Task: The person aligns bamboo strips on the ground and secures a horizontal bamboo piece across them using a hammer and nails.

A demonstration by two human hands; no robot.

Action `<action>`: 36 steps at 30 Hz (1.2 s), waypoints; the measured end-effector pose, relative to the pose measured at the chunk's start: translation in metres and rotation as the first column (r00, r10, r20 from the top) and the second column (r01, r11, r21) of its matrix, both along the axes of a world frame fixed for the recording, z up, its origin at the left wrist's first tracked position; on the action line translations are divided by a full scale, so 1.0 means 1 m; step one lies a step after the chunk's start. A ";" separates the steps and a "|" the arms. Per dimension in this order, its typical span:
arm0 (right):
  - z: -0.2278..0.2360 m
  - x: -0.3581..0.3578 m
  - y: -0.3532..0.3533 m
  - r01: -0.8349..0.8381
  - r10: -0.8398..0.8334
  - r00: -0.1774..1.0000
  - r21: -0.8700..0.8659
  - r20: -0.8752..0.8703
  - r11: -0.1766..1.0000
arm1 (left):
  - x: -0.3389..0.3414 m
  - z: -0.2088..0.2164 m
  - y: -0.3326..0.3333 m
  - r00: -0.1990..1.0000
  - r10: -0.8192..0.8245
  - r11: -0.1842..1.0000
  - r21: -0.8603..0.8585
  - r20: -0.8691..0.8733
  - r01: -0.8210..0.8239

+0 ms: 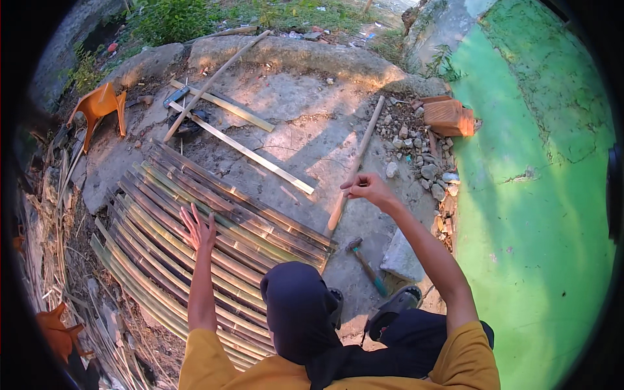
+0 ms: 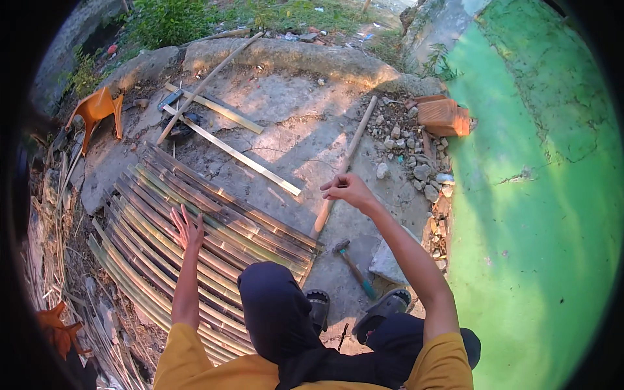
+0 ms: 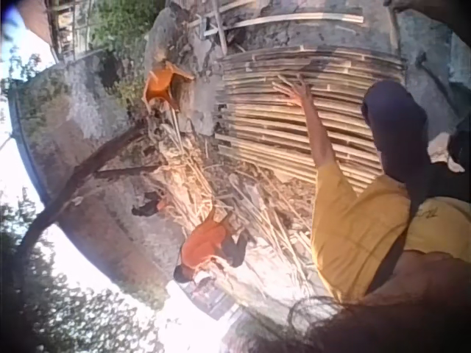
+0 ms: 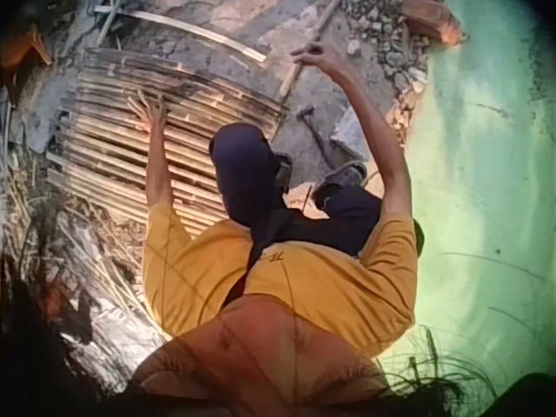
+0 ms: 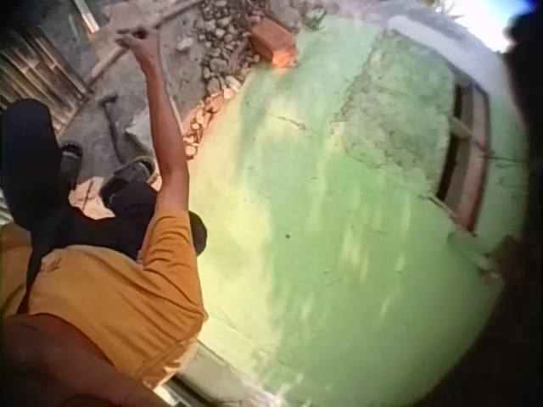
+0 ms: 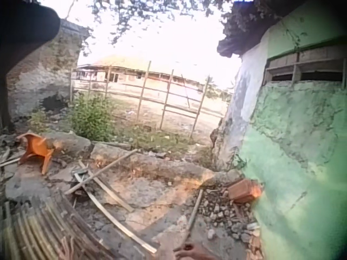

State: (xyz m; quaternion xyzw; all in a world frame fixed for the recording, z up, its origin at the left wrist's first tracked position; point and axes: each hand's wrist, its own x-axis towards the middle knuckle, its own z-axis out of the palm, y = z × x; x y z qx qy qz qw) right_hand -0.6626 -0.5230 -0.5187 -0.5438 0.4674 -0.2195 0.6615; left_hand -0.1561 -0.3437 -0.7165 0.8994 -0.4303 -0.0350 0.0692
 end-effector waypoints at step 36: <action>-0.210 -0.013 0.169 0.315 -0.328 0.931 -0.099 -0.163 0.944 | -0.298 -0.047 -0.047 0.348 -0.709 0.634 -0.338 -0.613 0.696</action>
